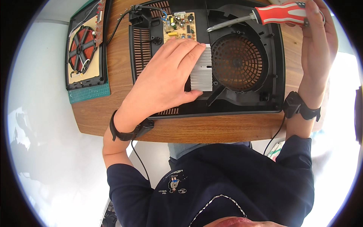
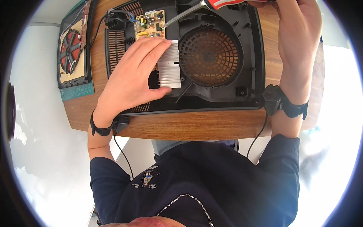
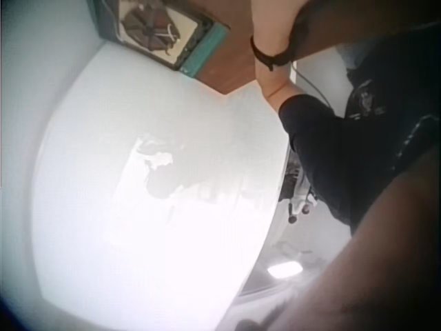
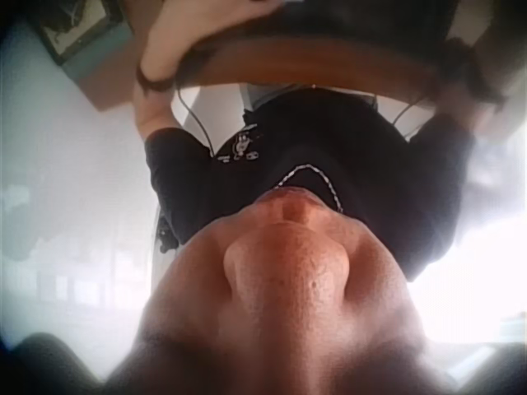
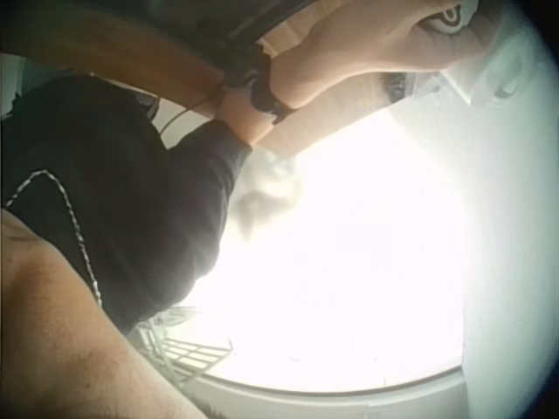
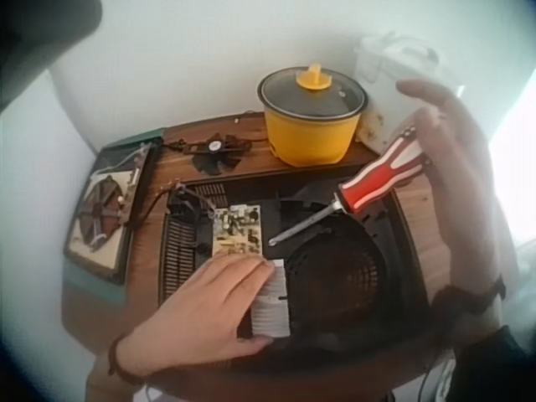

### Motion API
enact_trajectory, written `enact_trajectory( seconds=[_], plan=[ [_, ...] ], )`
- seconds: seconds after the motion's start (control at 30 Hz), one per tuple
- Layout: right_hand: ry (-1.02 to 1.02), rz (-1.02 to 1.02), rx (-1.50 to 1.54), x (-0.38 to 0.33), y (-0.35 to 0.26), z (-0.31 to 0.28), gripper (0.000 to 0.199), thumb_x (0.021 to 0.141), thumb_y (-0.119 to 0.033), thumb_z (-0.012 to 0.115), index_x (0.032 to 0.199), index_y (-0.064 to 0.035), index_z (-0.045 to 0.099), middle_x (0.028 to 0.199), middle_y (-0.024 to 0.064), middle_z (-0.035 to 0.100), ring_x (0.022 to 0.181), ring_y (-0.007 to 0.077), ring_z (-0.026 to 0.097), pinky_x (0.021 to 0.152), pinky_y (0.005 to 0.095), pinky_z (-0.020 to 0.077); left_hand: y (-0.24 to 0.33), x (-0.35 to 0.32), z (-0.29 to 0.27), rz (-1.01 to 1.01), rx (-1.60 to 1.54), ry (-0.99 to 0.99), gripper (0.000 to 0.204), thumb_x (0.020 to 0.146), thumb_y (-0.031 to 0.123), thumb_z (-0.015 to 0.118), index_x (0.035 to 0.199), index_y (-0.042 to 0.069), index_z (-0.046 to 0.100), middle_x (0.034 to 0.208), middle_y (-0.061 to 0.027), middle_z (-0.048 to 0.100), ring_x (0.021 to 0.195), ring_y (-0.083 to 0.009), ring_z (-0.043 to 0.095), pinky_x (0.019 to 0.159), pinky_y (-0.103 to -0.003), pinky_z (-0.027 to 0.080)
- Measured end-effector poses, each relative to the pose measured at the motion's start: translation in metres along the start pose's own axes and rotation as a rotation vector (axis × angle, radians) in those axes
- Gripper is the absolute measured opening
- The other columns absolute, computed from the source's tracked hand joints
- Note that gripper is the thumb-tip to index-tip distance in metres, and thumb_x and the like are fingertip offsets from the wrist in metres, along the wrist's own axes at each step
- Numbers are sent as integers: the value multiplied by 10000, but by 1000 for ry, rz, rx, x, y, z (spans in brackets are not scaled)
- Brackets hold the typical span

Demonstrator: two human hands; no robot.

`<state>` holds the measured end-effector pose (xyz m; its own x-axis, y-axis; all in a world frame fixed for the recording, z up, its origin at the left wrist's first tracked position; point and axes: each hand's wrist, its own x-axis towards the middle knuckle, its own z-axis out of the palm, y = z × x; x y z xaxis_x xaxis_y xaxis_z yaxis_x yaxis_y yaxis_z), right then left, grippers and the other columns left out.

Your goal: The person assembles an electronic device by attaching a heatsink to a circuit board, securing it with screws, and connecting a fan. They then install a digital display module and secure it with screws.

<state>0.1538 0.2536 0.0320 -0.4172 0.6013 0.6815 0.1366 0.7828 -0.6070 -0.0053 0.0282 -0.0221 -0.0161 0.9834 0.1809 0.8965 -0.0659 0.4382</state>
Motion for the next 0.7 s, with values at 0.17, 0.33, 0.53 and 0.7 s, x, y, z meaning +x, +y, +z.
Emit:
enact_trajectory(
  seconds=[0.17, 0.33, 0.53, 0.7],
  plan=[
    [-56, -7, 14, 2, 3, -9, 494, 1081, -412, 524, 1405, -43, 574, 925, 22, 583, 843, 100, 584, 793, 230, 486, 0, 2, -1, 3, 26, 4, 938, 620, 173, 933, 1453, 11, 534, 1419, -159, 571, 1318, -375, 542, 1154, -461, 453],
    [0, -11, -39, -3, -1, 1, 502, 1075, -414, 533, 1402, -36, 576, 929, 38, 618, 824, 97, 589, 777, 223, 491, 0, 2, 1, -5, 33, 6, 940, 625, 178, 934, 1458, 17, 530, 1422, -156, 570, 1323, -371, 540, 1174, -465, 440],
    [-18, 47, 8, -2, -2, 0, 496, 1076, -411, 541, 1400, -38, 581, 895, 19, 617, 831, 88, 599, 784, 214, 489, 0, 1, 1, -5, 29, 10, 938, 629, 180, 933, 1461, 19, 529, 1426, -154, 568, 1332, -369, 537, 1181, -466, 434],
    [-51, 58, 60, -1, 4, -3, 503, 1077, -420, 546, 1402, -38, 585, 878, 6, 613, 824, 83, 600, 786, 206, 481, 0, -1, 2, -14, 20, 18, 938, 625, 172, 933, 1459, 19, 530, 1420, -152, 572, 1335, -367, 536, 1177, -459, 440]
  ],
)
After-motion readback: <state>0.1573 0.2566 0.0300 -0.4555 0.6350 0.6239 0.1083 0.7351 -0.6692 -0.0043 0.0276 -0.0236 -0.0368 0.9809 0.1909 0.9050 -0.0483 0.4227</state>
